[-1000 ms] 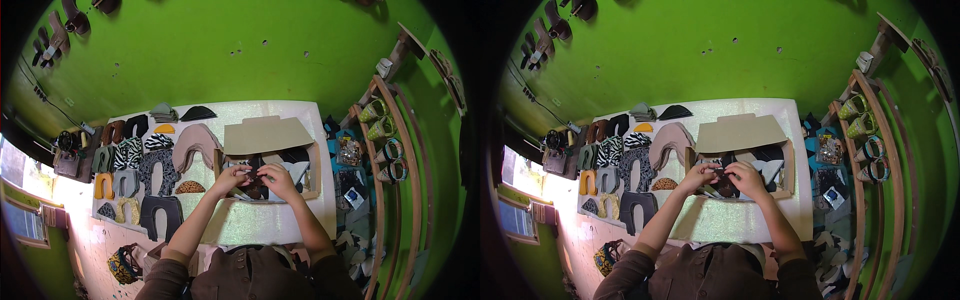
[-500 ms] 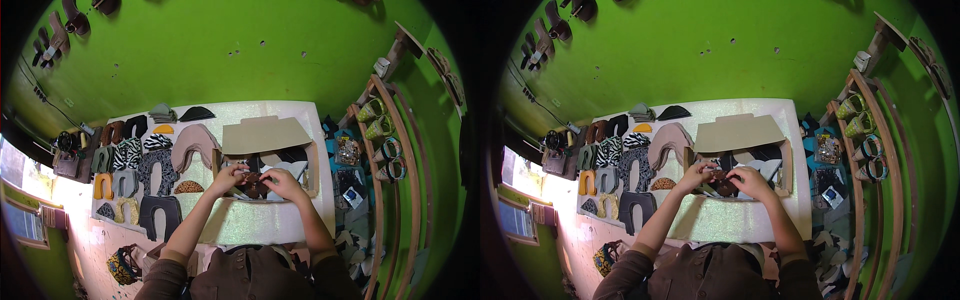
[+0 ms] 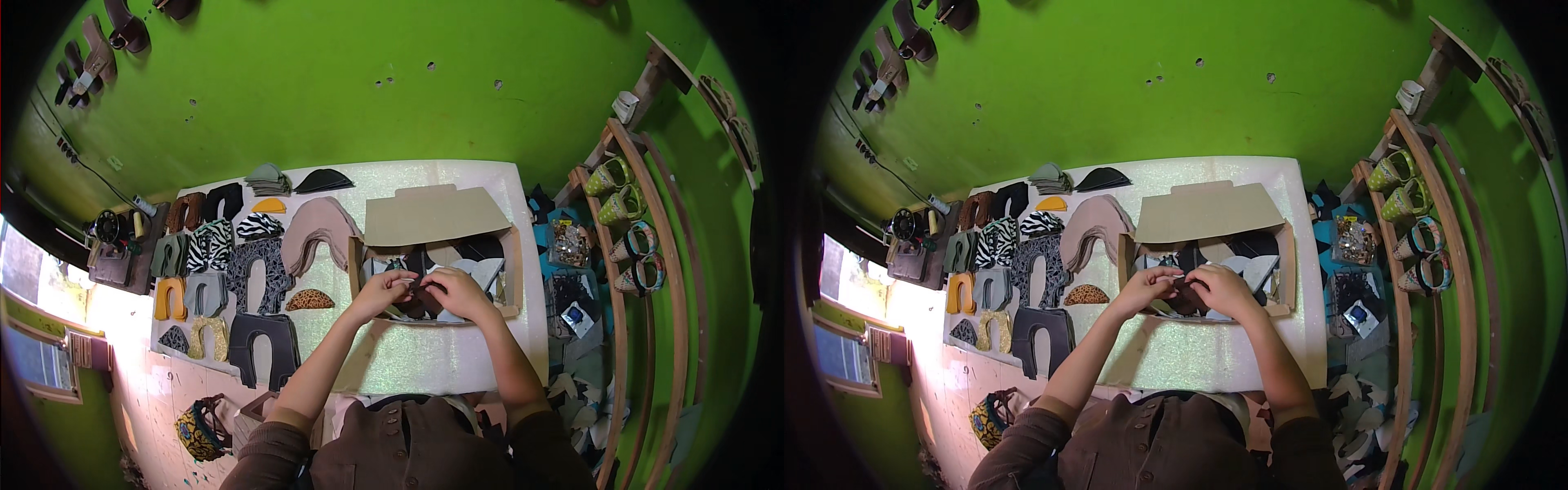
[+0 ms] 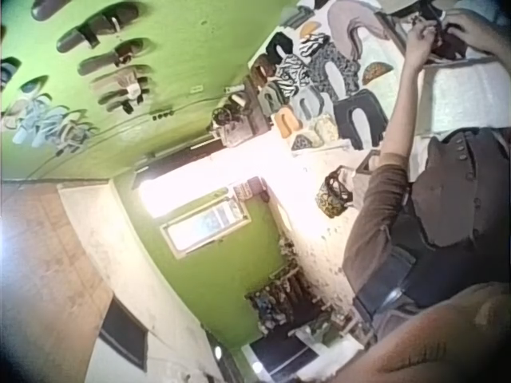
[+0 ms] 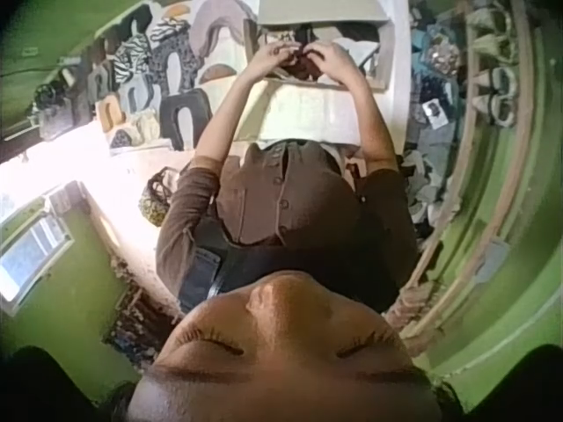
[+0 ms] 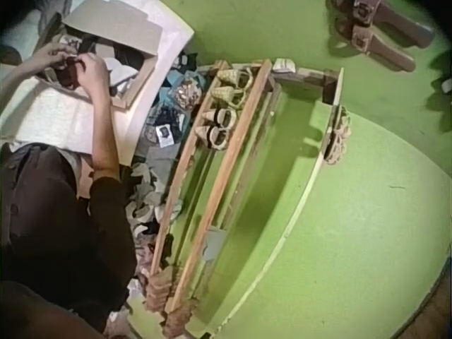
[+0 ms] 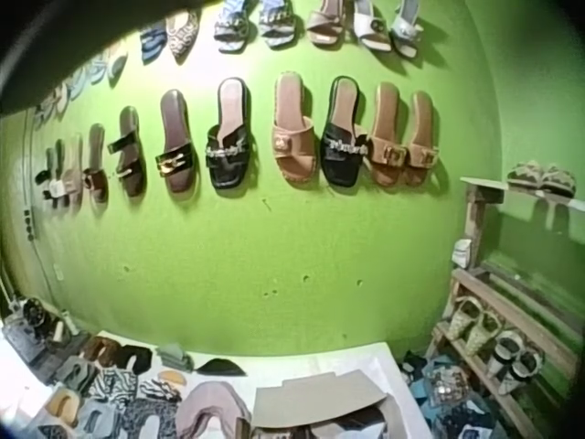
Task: Sorting and organizing cut shoe upper components by pattern and color on a workbench.
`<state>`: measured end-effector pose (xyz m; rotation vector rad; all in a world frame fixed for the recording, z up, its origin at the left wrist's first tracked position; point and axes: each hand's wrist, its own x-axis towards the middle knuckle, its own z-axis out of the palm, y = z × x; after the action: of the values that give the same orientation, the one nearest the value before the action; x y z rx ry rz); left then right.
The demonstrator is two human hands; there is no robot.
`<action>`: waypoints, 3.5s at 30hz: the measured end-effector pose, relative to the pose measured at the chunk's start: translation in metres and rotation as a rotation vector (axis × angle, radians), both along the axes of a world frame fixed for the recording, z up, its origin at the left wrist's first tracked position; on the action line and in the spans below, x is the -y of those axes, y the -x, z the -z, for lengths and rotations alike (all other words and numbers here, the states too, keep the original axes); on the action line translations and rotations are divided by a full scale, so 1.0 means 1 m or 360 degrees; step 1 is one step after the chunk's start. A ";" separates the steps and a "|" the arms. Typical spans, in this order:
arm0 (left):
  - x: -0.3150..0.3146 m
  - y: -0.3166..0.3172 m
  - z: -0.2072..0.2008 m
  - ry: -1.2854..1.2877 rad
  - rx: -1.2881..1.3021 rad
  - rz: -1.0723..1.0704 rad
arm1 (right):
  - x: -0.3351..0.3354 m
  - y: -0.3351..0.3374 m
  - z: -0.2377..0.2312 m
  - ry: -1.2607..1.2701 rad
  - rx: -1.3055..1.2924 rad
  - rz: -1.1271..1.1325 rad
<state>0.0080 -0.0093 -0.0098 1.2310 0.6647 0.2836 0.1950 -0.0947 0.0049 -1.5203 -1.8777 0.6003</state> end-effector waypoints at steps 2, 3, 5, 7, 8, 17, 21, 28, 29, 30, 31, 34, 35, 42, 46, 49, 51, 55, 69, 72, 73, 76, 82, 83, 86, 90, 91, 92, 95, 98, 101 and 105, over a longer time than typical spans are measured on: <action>0.001 -0.002 -0.002 -0.0035 -0.0023 0.0015 | 0.000 0.001 -0.002 -0.0032 -0.0005 0.0009; 0.002 -0.003 -0.003 -0.0068 -0.0014 0.0006 | 0.000 0.002 -0.005 -0.0066 -0.0010 0.0017; 0.003 -0.004 -0.006 -0.0102 -0.0005 -0.0007 | 0.002 0.008 -0.012 -0.0025 -0.0128 0.0073; 0.003 -0.005 -0.008 -0.0132 -0.0067 -0.0035 | 0.003 0.009 -0.014 0.0016 -0.0245 0.0133; 0.005 -0.007 -0.008 -0.0132 -0.0067 -0.0032 | 0.003 0.008 -0.013 0.0122 -0.0242 0.0147; 0.006 -0.001 -0.006 -0.0080 0.0063 -0.0285 | 0.005 0.016 -0.003 -0.0101 -0.0040 0.0210; 0.007 0.005 -0.014 -0.0080 0.0014 -0.0235 | 0.003 0.028 -0.009 0.0013 0.0079 0.0161; -0.007 0.037 -0.015 -0.0151 -0.0022 -0.0244 | -0.011 0.054 -0.014 0.0113 -0.0031 0.0103; -0.008 0.043 -0.015 -0.0146 -0.0018 -0.0274 | -0.013 0.059 -0.014 0.0074 -0.0040 0.0084; -0.009 0.048 -0.013 -0.0153 0.0002 -0.0311 | -0.014 0.065 -0.016 0.0076 -0.0039 0.0082; -0.010 0.054 -0.012 -0.0153 0.0004 -0.0317 | -0.015 0.072 -0.020 0.0154 -0.0181 0.0145; -0.014 0.074 -0.012 -0.0133 0.0066 -0.0410 | -0.021 0.089 -0.017 0.0322 -0.0558 0.0213; -0.015 0.082 -0.012 -0.0118 0.0043 -0.0462 | -0.023 0.094 -0.011 0.0412 -0.0795 0.0228; -0.037 0.152 -0.005 0.0010 -0.0006 -0.0765 | -0.043 0.165 0.000 0.0757 -0.1696 0.0265; -0.045 0.192 0.021 -0.0104 -0.0065 -0.0805 | -0.052 0.214 0.037 0.0650 -0.1823 0.0424; -0.047 0.213 0.039 -0.0256 -0.0234 -0.0706 | -0.062 0.229 0.064 0.0630 -0.1744 0.0582; -0.048 0.215 0.044 -0.0481 -0.0422 -0.0617 | -0.070 0.228 0.096 0.0473 -0.1170 0.0645; -0.048 0.219 0.047 -0.0980 -0.0844 -0.0479 | -0.080 0.238 0.098 0.0490 -0.0792 0.0787; -0.060 0.223 0.061 -0.1513 -0.0957 -0.0278 | -0.079 0.253 0.086 0.0205 -0.0233 0.0765; -0.060 0.218 0.052 -0.1495 -0.0971 -0.0302 | -0.078 0.249 0.096 0.0247 -0.0628 0.0774; -0.061 0.220 0.053 -0.1497 -0.0976 -0.0309 | -0.080 0.249 0.094 0.0245 -0.0631 0.0766; -0.063 0.226 0.054 -0.1577 -0.0837 -0.0525 | -0.084 0.246 0.091 0.0667 -0.1277 0.0703; -0.065 0.227 0.045 -0.1646 -0.0816 -0.0551 | -0.084 0.245 0.101 0.0202 -0.0697 0.0737; -0.065 0.229 0.046 -0.1673 -0.0829 -0.0499 | -0.083 0.246 0.096 0.0188 -0.0303 0.0733; -0.063 0.229 0.046 -0.1727 -0.0839 -0.0432 | -0.080 0.250 0.075 0.0224 0.0228 0.0723; -0.065 0.224 0.047 -0.1760 -0.0814 -0.0252 | -0.079 0.244 0.062 0.0183 0.0414 0.0524; -0.065 0.221 0.044 -0.1759 -0.0810 -0.0247 | -0.079 0.241 0.062 0.0186 0.0416 0.0530; -0.066 0.217 0.041 -0.1822 -0.0788 -0.0104 | -0.080 0.238 0.064 0.0058 0.0453 0.0387; -0.069 0.205 0.041 -0.1963 -0.0765 0.0152 | -0.084 0.234 0.070 -0.0004 0.0502 0.0206; -0.072 0.197 0.048 -0.2067 -0.0840 0.0329 | -0.089 0.230 0.074 0.0208 0.0503 0.0144; -0.072 0.190 0.061 -0.2130 -0.0962 0.0415 | -0.089 0.226 0.080 0.0330 0.0471 0.0114; -0.074 0.189 0.078 -0.2213 -0.1080 0.0484 | -0.085 0.225 0.086 0.0271 0.0375 0.0158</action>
<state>-0.1807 0.0645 -0.0878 2.8068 0.8464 0.0200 -0.0300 -0.0097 -0.0809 -1.8529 -1.9497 0.5681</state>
